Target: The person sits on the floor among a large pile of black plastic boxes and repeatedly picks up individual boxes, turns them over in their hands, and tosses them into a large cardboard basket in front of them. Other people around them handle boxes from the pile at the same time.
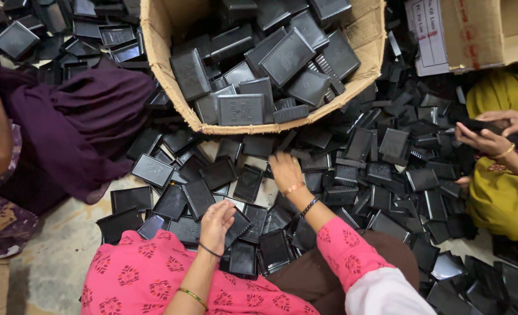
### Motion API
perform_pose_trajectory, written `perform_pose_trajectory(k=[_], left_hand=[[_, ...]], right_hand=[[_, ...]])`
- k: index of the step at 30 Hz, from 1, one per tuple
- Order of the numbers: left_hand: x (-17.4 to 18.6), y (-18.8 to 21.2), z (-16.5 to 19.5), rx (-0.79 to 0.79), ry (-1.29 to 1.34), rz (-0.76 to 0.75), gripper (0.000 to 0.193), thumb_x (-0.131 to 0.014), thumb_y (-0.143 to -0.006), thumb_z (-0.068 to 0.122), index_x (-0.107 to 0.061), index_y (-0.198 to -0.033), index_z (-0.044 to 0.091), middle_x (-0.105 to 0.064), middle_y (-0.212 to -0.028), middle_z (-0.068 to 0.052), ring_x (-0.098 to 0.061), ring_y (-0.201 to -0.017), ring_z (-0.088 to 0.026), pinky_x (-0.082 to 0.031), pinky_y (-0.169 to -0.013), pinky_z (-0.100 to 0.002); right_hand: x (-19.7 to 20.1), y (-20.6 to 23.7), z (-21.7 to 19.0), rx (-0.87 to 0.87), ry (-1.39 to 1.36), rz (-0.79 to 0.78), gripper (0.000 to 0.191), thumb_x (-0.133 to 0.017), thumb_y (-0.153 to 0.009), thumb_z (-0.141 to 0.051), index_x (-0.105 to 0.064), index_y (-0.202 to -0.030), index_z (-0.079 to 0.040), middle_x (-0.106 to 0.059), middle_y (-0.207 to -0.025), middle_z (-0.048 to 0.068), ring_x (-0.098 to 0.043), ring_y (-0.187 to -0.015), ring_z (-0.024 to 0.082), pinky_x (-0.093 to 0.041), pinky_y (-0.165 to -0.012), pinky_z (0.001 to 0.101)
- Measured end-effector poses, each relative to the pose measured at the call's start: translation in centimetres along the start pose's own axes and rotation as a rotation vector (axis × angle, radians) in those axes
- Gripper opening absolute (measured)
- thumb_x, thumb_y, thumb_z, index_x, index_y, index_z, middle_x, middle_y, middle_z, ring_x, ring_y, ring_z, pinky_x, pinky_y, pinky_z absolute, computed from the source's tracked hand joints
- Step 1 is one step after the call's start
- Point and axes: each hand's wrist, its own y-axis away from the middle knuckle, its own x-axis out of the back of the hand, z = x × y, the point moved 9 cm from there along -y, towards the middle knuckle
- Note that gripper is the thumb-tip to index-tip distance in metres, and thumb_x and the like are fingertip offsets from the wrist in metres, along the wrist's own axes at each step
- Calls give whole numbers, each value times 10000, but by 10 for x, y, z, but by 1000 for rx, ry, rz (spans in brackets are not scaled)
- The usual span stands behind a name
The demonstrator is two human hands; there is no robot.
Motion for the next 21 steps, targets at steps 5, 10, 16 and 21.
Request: perform_pose_trajectory(k=[5, 10, 16, 21], left_hand=[[0, 2, 5, -3, 1, -24, 302, -667, -942, 231, -634, -1197, 71, -712, -1123, -42, -671, -1007, -145, -509, -849, -299], [-17, 19, 36, -77, -79, -13, 431, -678, -967, 268, -598, -1344, 75, -680, -1229, -18, -641, -1127, -146, -486, -916, -296], [-91, 65, 44, 91, 183, -555, 718, -640, -917, 284, -324, -1560, 255, -681, -1254, -34, -650, -1134, -195, -524, -992, -387], [-53, 44, 54, 62, 321, -264, 466, -617, -990, 391, -562, -1382, 144, -706, -1093, -66, -674, -936, -204, -584, -802, -402]], right_hand=[[19, -8, -19, 250, 155, -110, 81, -649, -879, -155, -701, -938, -138, -712, -959, 44, -685, -1013, 263, -490, -880, 435], [64, 27, -2, -330, -646, -136, 332, -800, -824, -211, -647, -1084, -72, -685, -849, 81, -661, -802, 266, -517, -721, 387], [110, 65, -96, -111, -859, -35, 495, -907, -750, -289, -720, -1099, 8, -619, -863, 164, -628, -702, 212, -529, -630, 350], [26, 65, -67, -434, -768, -411, 642, -831, -787, -461, -668, -1231, -27, -721, -1016, 220, -739, -905, 334, -576, -798, 397]])
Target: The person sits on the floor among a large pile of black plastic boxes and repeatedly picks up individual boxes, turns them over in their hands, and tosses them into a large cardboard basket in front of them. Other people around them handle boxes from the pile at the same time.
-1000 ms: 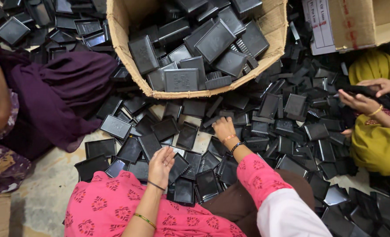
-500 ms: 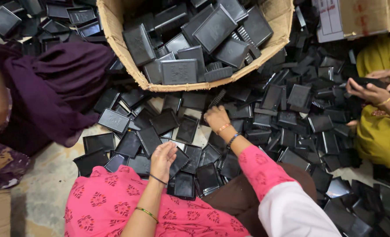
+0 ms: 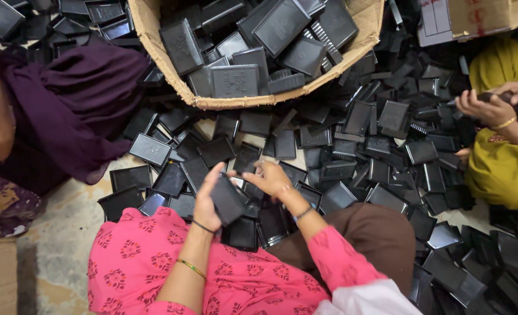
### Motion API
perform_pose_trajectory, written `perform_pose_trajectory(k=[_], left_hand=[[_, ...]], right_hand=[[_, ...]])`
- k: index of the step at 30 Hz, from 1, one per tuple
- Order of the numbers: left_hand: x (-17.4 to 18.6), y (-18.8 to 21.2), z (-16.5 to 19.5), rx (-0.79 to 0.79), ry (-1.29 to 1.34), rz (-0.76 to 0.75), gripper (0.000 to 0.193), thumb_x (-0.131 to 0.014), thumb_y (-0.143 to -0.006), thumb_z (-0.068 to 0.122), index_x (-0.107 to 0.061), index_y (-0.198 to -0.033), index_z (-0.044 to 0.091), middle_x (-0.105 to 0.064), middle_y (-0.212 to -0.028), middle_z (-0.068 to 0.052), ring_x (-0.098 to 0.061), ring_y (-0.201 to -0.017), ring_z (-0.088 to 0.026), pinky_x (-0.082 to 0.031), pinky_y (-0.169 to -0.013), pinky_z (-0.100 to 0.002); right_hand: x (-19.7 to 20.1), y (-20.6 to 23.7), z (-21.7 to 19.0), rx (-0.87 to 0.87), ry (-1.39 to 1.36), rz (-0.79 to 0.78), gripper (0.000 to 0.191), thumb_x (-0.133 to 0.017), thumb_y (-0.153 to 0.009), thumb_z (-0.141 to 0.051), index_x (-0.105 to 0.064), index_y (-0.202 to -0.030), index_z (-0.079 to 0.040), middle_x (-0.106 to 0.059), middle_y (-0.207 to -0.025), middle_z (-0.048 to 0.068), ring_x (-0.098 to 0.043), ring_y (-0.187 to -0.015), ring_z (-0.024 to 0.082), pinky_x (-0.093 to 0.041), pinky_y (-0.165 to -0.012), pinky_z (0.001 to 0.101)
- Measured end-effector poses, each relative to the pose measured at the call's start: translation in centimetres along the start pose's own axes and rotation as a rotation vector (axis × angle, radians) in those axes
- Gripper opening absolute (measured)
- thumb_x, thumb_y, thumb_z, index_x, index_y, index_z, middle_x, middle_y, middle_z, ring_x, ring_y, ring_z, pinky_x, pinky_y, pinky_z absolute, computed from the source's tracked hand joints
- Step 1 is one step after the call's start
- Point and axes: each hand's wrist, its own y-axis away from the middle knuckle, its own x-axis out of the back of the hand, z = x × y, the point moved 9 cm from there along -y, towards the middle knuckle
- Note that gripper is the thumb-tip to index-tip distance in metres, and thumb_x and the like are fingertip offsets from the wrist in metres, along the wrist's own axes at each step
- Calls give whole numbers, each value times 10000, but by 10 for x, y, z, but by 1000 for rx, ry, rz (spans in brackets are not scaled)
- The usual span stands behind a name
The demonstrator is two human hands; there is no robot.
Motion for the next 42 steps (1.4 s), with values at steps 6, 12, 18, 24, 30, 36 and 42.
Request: perform_pose_trajectory(k=[6, 12, 18, 24, 30, 36, 42], left_hand=[[39, -7, 5, 26, -56, 162, 614, -539, -979, 661, -647, -1129, 75, -706, -945, -116, -681, -840, -242, -580, -715, -401], [10, 2, -42, 294, -92, 78, 851, -364, -918, 809, -691, -1148, 58, -721, -944, -121, -692, -838, -237, -590, -728, -383], [7, 5, -33, 137, -71, 138, 725, -321, -966, 750, -652, -1167, 138, -703, -980, -69, -686, -869, -212, -581, -789, -360], [15, 3, -23, -27, -290, 161, 758, -309, -995, 704, -703, -1140, 74, -698, -945, -44, -674, -865, -168, -578, -805, -316], [49, -1, -37, 9, -81, 339, 713, -415, -937, 765, -646, -967, 91, -640, -831, -58, -627, -755, -203, -542, -730, -351], [69, -9, -28, -23, -10, 397, 671, -468, -966, 749, -600, -935, 93, -607, -826, -32, -594, -742, -184, -516, -723, -344], [37, 12, 54, -604, -750, 337, 710, -282, -1129, 623, -609, -1024, 2, -621, -954, -85, -567, -897, -197, -490, -846, -340]], right_hand=[[-6, -4, 18, 94, 324, -41, 304, -722, -799, -282, -800, -1059, -146, -756, -1051, 191, -708, -1000, 376, -547, -919, 433], [66, 86, -50, 448, -78, 402, 376, -600, -885, -3, -640, -1253, -64, -707, -1077, 202, -697, -1023, 404, -556, -899, 448], [43, 139, -113, 633, -294, 152, 594, -763, -734, -86, -591, -1296, 9, -609, -1346, 269, -607, -1245, 407, -474, -1034, 435], [21, 128, -95, 323, -410, 189, 608, -817, -812, -279, -626, -1334, -34, -701, -1275, 208, -702, -1200, 328, -526, -1032, 376], [7, 153, -112, 570, -197, 277, 637, -792, -825, -191, -585, -1383, 34, -576, -1342, 373, -596, -1238, 492, -477, -1042, 450], [18, 155, -128, 623, -72, 211, 495, -708, -906, -148, -565, -1305, 106, -667, -1149, 329, -663, -1025, 463, -539, -861, 463], [71, 118, -168, 430, -117, -32, 299, -708, -929, -212, -626, -1082, 32, -691, -794, 239, -741, -795, 348, -565, -670, 379]])
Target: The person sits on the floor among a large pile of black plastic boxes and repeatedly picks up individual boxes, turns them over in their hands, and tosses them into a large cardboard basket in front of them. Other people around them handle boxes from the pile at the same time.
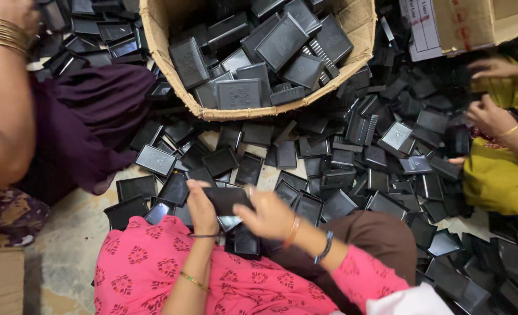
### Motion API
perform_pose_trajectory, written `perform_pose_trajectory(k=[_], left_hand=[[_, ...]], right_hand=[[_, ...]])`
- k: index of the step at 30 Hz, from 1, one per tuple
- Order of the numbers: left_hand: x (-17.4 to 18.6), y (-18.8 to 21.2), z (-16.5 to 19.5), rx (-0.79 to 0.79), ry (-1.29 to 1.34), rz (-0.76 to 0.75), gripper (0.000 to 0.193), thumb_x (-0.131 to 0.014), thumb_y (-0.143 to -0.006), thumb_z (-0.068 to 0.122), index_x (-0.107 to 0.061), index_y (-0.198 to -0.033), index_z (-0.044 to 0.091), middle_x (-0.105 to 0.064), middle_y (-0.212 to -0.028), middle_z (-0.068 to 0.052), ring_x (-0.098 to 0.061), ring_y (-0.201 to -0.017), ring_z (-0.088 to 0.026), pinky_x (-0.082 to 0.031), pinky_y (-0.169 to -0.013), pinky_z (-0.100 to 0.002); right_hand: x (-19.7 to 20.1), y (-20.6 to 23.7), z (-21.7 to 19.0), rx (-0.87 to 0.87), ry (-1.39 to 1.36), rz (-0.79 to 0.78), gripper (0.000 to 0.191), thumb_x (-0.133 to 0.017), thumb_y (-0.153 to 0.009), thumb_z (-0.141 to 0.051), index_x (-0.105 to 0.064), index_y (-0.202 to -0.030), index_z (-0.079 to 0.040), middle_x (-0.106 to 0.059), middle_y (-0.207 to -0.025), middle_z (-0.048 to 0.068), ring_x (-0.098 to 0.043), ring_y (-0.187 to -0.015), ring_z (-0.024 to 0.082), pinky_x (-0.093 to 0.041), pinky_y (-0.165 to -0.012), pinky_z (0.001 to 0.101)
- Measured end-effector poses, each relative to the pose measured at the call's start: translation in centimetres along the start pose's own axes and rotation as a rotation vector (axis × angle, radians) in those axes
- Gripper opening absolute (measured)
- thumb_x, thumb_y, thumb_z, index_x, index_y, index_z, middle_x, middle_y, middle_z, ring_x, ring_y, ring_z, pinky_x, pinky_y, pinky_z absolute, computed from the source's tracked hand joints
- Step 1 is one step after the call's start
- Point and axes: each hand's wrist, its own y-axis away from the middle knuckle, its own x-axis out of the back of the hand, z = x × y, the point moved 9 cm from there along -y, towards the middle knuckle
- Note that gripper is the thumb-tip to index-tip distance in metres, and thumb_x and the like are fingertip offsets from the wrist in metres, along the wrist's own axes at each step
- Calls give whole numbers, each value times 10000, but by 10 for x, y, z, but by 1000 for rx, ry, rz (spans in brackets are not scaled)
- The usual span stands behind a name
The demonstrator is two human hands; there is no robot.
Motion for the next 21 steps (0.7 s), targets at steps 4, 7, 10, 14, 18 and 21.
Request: perform_pose_trajectory(k=[4, 7, 10, 14, 18, 21], left_hand=[[-11, -10, -18, 199, 451, -121, 681, -265, -992, 649, -606, -1148, 81, -694, -1064, -48, -665, -1005, -158, -532, -908, -283], [2, -6, -71, 551, 503, 128, 692, -377, -1022, 708, -611, -1107, 62, -662, -996, -62, -633, -887, -182, -516, -808, -325], [1, -6, -95, 635, 515, 135, 675, -448, -957, 718, -620, -1094, 80, -668, -992, -54, -627, -866, -175, -521, -801, -331], [-17, -3, -89, 643, 469, -89, 652, -500, -975, 696, -595, -1121, 67, -677, -1031, -70, -652, -943, -198, -538, -856, -358], [-48, 31, -71, 962, 530, -306, 581, -543, -908, 596, -596, -1165, 78, -711, -1046, -103, -693, -944, -260, -560, -816, -427], [-62, 28, -39, 801, 655, -347, 372, -637, -902, 309, -584, -1235, 151, -675, -1023, -116, -662, -887, -288, -561, -776, -466]], right_hand=[[80, -72, 38, 45, -853, 241, 290, -649, -979, -220, -586, -1223, -75, -736, -1065, 47, -730, -940, 125, -595, -826, 289], [52, -102, 106, -28, -450, 281, 256, -731, -979, -223, -671, -1107, -10, -742, -948, 188, -689, -806, 222, -582, -720, 380], [-48, -104, 166, -69, 587, 38, 210, -771, -900, -270, -729, -1004, -93, -710, -1036, 147, -705, -954, 348, -557, -842, 483], [-72, -64, 175, 69, 531, 260, 108, -741, -760, -157, -729, -847, -95, -689, -871, 101, -681, -870, 368, -501, -741, 540], [-60, -23, 133, 160, -13, -5, 104, -717, -883, -156, -723, -875, -52, -724, -890, 123, -706, -878, 310, -553, -806, 424], [-56, -26, 133, 88, -461, -259, 193, -667, -961, -211, -736, -955, -30, -756, -908, 147, -728, -854, 218, -575, -813, 350]])
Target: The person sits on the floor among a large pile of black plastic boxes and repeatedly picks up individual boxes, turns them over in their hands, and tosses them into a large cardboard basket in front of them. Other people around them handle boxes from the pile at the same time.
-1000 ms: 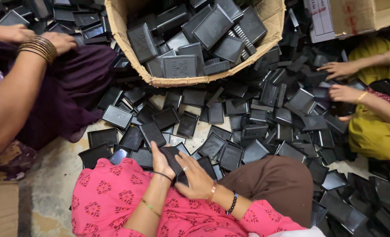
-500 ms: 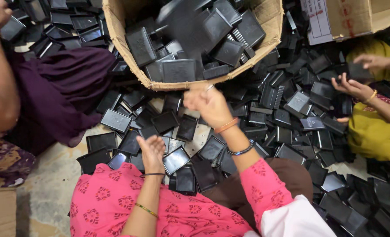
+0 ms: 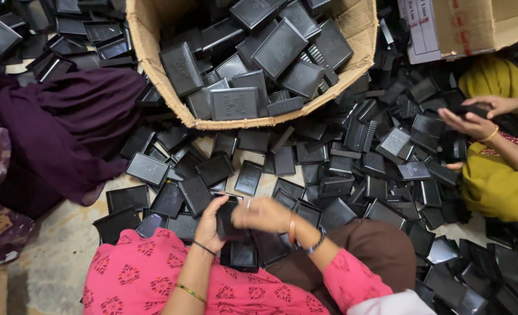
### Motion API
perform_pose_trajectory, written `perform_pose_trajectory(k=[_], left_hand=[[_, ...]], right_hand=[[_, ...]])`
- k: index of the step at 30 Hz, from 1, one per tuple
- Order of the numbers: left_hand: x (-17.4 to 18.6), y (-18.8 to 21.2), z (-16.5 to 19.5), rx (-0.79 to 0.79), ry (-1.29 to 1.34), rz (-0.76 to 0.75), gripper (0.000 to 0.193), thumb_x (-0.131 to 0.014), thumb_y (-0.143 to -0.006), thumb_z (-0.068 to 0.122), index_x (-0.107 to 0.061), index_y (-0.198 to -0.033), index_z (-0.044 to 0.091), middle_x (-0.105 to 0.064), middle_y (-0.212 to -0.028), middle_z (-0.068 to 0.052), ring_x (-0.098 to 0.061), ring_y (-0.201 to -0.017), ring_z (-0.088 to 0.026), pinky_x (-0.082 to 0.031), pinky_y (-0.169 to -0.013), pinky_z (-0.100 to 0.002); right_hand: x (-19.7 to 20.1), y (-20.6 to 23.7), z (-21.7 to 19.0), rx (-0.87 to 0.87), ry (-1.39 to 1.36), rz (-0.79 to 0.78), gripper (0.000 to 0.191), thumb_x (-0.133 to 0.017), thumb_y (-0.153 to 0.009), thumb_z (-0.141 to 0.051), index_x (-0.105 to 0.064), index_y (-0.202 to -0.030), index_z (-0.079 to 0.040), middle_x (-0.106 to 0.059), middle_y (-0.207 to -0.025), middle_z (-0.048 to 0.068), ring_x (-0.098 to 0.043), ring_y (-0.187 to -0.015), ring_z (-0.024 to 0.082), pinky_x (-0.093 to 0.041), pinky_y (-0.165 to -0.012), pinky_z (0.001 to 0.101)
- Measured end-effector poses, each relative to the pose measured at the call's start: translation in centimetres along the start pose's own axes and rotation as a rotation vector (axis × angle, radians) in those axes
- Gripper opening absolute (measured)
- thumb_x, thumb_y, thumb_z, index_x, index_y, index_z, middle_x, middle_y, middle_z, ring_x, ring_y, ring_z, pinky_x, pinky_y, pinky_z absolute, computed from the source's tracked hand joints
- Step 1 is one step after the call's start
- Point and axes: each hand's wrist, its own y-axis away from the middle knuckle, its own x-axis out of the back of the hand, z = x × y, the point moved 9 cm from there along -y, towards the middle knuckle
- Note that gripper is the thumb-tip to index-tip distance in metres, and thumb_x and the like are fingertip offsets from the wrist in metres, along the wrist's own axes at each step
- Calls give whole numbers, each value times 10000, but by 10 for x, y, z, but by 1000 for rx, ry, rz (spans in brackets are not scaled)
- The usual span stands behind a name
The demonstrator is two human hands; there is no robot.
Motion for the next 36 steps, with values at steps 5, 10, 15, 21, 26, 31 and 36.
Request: perform_pose_trajectory(k=[5, 10, 15, 21, 26, 31, 36], left_hand=[[17, 0, 21, -214, 105, 138, 432, -589, -815, 38, -618, -1225, 167, -708, -1059, -103, -686, -945, -262, -588, -814, -402], [44, -11, 18, -219, 40, 157, 264, -588, -827, 10, -574, -1071, 111, -694, -1038, -125, -689, -924, -298, -579, -736, -428], [25, -13, -6, 1, -169, 134, 186, -634, -905, 285, -631, -1004, 128, -705, -932, -114, -655, -721, -240, -546, -621, -391], [-17, 7, -34, 186, -149, 26, 341, -649, -880, 426, -702, -963, 100, -729, -868, -31, -695, -737, -168, -576, -678, -325], [-5, 7, -4, -306, -401, 43, 228, -775, -923, 258, -659, -967, 66, -683, -949, 14, -613, -851, -102, -510, -777, -269], [-4, 14, 3, -433, -550, 7, 366, -728, -1047, 337, -719, -1086, -27, -687, -1032, -20, -572, -937, -121, -465, -844, -299], [-9, 17, 11, -280, -60, 59, 753, -348, -951, 689, -659, -1186, 45, -730, -1074, -74, -692, -953, -197, -564, -903, -361]], right_hand=[[123, -49, 93, -409, 936, 600, 168, -709, -860, -154, -759, -897, 2, -722, -904, 239, -717, -824, 394, -586, -751, 436], [123, -54, 107, -207, 1156, 700, 214, -755, -649, -196, -728, -771, -23, -710, -822, 178, -690, -795, 411, -548, -681, 510], [126, 10, 100, -523, 539, 711, 213, -742, -863, -245, -707, -817, -40, -711, -856, 132, -675, -806, 278, -543, -763, 431], [36, 73, 44, -282, -446, 726, 337, -726, -947, -184, -570, -1178, 4, -644, -920, 84, -616, -771, 181, -505, -706, 368], [11, 71, -60, 21, 465, 760, 749, -851, -762, -242, -499, -1347, 64, -628, -1069, 185, -622, -947, 281, -527, -826, 384], [3, 62, -106, 86, 573, 737, 746, -907, -703, -244, -535, -1287, 37, -679, -1146, 202, -682, -1028, 299, -561, -883, 349], [-13, 64, -87, -113, 147, 616, 578, -883, -766, -281, -684, -1244, -25, -776, -1095, 140, -758, -955, 236, -598, -839, 326]])
